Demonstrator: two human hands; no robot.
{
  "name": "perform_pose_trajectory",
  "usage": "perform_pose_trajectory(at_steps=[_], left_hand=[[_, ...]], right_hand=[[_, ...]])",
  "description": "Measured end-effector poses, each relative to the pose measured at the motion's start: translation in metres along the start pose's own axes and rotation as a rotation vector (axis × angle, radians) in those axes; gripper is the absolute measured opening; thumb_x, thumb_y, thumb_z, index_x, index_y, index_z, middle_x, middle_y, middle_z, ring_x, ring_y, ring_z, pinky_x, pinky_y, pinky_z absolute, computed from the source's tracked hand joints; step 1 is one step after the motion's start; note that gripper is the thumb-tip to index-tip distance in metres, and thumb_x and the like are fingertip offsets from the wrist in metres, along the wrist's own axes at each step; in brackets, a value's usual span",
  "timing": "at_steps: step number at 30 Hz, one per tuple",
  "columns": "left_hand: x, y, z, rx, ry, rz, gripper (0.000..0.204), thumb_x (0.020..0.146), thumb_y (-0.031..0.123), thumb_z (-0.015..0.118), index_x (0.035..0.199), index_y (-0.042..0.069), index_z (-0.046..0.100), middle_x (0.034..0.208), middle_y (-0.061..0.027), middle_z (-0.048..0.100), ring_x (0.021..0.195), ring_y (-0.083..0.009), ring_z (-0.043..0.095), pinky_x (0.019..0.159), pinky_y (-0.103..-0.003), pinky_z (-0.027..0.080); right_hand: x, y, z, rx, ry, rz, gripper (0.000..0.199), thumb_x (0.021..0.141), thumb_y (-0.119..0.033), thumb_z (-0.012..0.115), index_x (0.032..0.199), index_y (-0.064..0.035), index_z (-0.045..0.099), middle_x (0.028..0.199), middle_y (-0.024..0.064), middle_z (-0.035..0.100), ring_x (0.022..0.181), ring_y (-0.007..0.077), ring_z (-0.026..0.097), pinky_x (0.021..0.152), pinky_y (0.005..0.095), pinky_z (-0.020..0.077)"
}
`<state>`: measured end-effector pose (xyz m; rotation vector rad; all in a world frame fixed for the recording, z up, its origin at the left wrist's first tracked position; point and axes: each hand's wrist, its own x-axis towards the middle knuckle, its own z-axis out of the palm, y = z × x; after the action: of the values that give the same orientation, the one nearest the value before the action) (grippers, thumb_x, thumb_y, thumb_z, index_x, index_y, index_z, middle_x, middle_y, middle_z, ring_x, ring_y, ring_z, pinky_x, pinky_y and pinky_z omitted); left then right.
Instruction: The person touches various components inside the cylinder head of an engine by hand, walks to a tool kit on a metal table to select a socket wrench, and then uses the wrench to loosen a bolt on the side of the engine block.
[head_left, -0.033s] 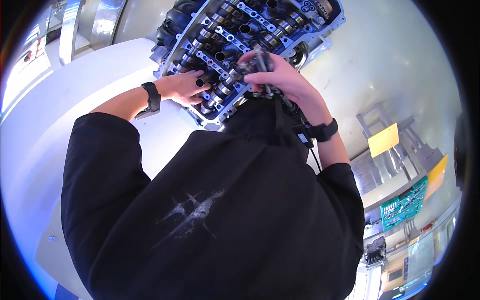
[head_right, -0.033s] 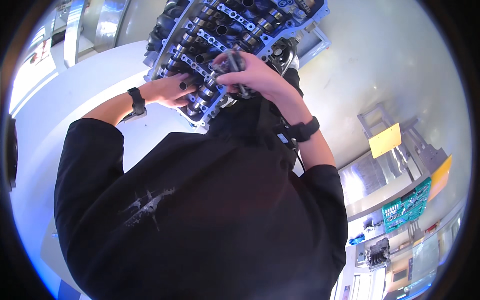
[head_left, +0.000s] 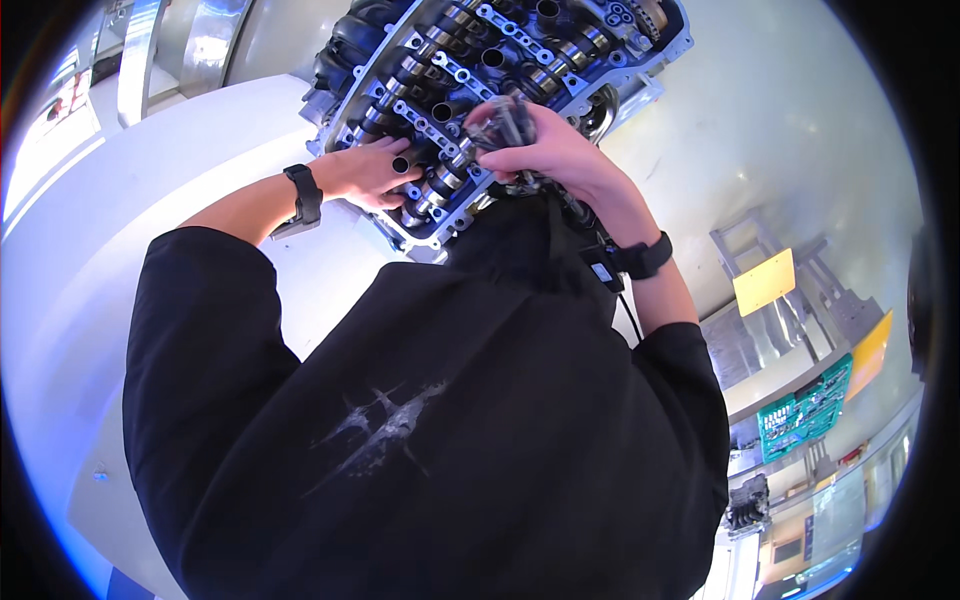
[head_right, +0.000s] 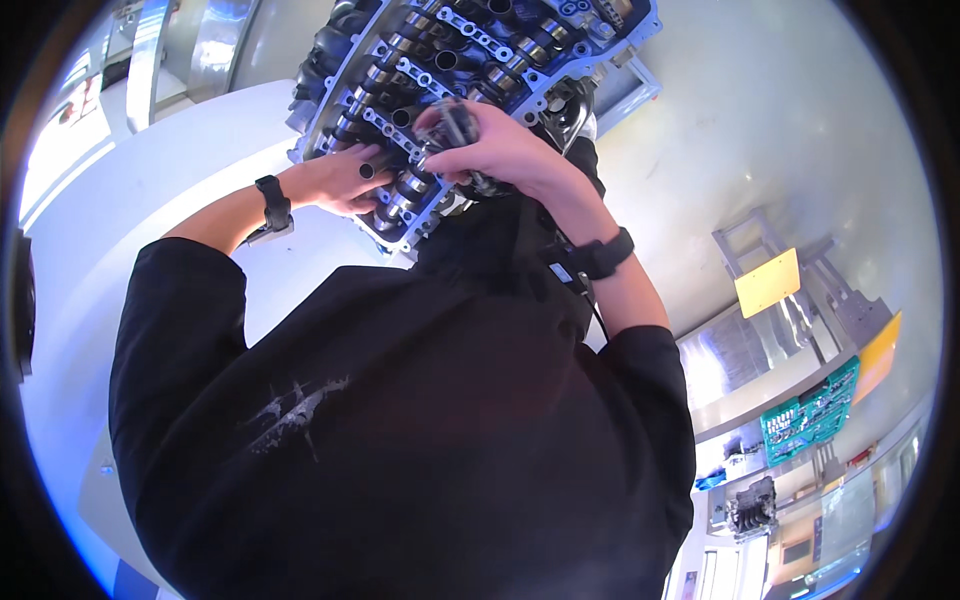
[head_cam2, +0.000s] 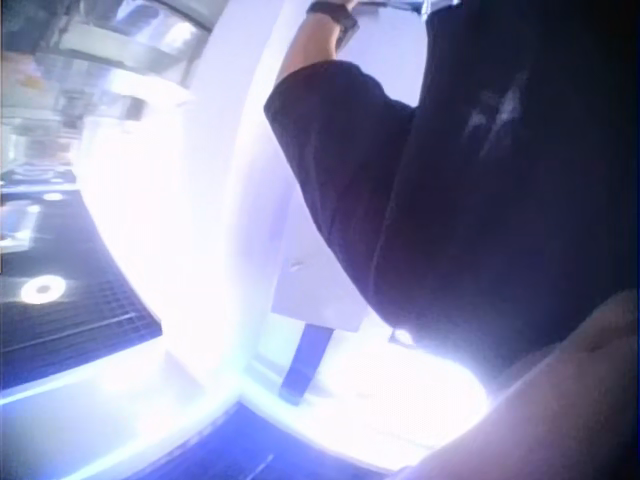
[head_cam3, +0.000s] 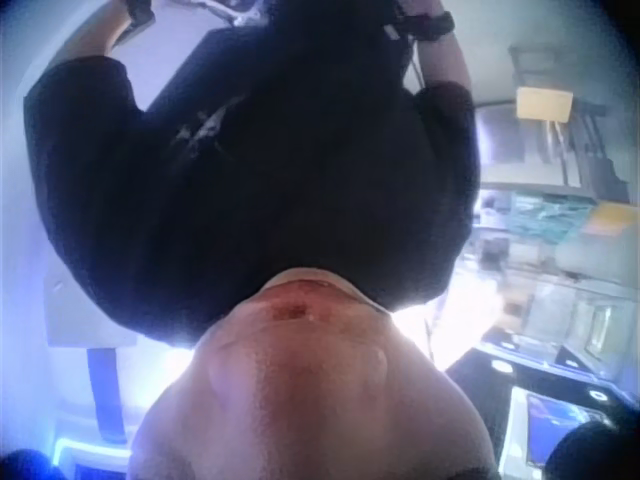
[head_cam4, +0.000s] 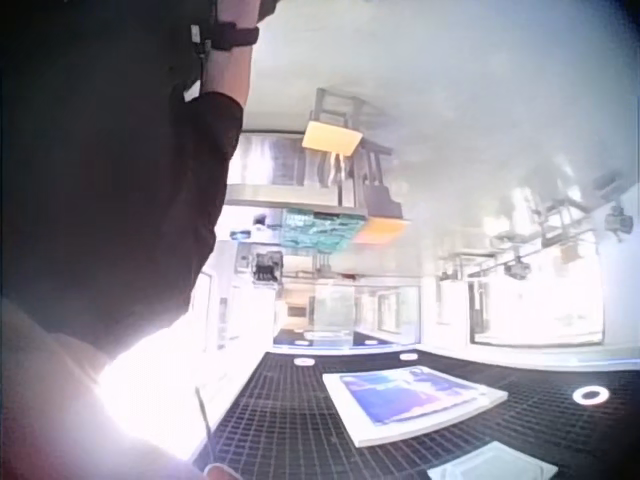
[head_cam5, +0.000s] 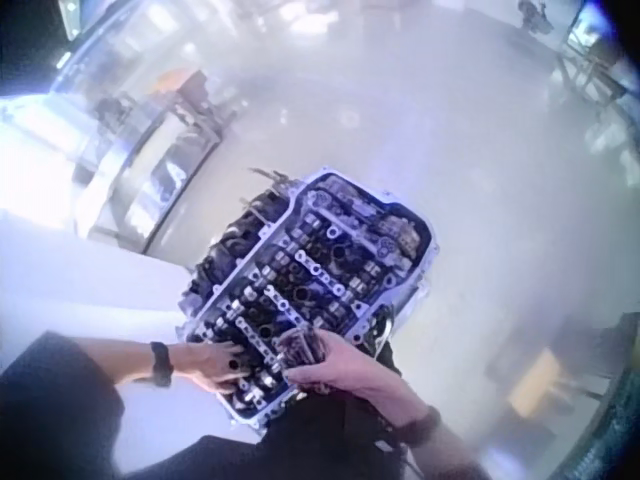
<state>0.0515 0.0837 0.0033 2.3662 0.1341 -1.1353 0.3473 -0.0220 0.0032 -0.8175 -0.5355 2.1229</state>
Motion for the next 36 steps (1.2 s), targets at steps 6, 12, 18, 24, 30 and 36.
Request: perform_pose_trajectory(at_steps=[6, 12, 18, 24, 30, 36], left_hand=[[0.003, 0.005, 0.006, 0.021, 0.115, 0.015, 0.049, 0.074, 0.037, 0.064, 0.115, 0.01, 0.065, 0.116, -0.0138, 0.059, 0.113, -0.0303, 0.051, 0.097, -0.044, 0.04], [0.003, 0.024, -0.031, -0.057, -0.28, -0.285, 0.064, 0.082, 0.047, 0.051, 0.143, 0.026, 0.046, 0.143, -0.0144, 0.045, 0.133, -0.0317, 0.036, 0.111, -0.042, 0.028], [0.013, 0.016, -0.01, -0.012, -0.287, -0.243, 0.06, 0.082, 0.039, 0.051, 0.14, 0.021, 0.049, 0.142, -0.0107, 0.048, 0.135, -0.032, 0.034, 0.11, -0.043, 0.028], [0.015, 0.013, -0.011, -0.06, -0.35, -0.261, 0.068, 0.082, 0.041, 0.051, 0.145, 0.019, 0.041, 0.15, -0.0148, 0.037, 0.14, -0.0349, 0.025, 0.113, -0.045, 0.022], [0.014, 0.012, -0.02, -0.117, -0.349, -0.259, 0.067, 0.08, 0.045, 0.054, 0.142, 0.019, 0.046, 0.144, -0.0201, 0.04, 0.136, -0.0382, 0.028, 0.111, -0.047, 0.026], [0.008, 0.009, -0.01, -0.02, -0.221, -0.156, 0.064, 0.076, 0.035, 0.065, 0.137, 0.02, 0.052, 0.139, -0.0163, 0.047, 0.125, -0.0363, 0.04, 0.108, -0.045, 0.031]], right_hand=[[0.027, 0.008, 0.035, -0.056, -0.131, -0.053, 0.05, 0.071, -0.001, 0.079, 0.116, -0.0039, 0.058, 0.094, 0.0046, 0.062, 0.085, 0.0122, 0.062, 0.081, 0.0267, 0.0521], [0.028, 0.031, 0.043, 0.108, -0.055, 0.015, 0.037, 0.082, -0.01, 0.074, 0.114, -0.0033, 0.057, 0.083, 0.0035, 0.062, 0.072, 0.0116, 0.062, 0.069, 0.0262, 0.0499], [0.015, 0.033, 0.039, 0.141, -0.029, -0.008, 0.037, 0.085, -0.011, 0.071, 0.117, -0.0034, 0.055, 0.088, 0.0039, 0.063, 0.073, 0.0122, 0.064, 0.066, 0.0249, 0.051], [0.012, 0.037, 0.031, 0.171, -0.01, -0.01, 0.037, 0.084, -0.01, 0.071, 0.117, -0.0032, 0.056, 0.089, 0.0037, 0.063, 0.073, 0.0118, 0.063, 0.065, 0.0249, 0.0511], [0.011, 0.045, 0.023, 0.184, -0.004, -0.003, 0.037, 0.084, -0.008, 0.071, 0.118, -0.0027, 0.056, 0.088, 0.0037, 0.063, 0.074, 0.0122, 0.063, 0.066, 0.0255, 0.0509], [0.011, 0.051, 0.017, 0.194, -0.031, 0.003, 0.036, 0.085, -0.009, 0.069, 0.118, -0.0017, 0.055, 0.084, 0.0035, 0.062, 0.073, 0.012, 0.062, 0.066, 0.0246, 0.0488]])
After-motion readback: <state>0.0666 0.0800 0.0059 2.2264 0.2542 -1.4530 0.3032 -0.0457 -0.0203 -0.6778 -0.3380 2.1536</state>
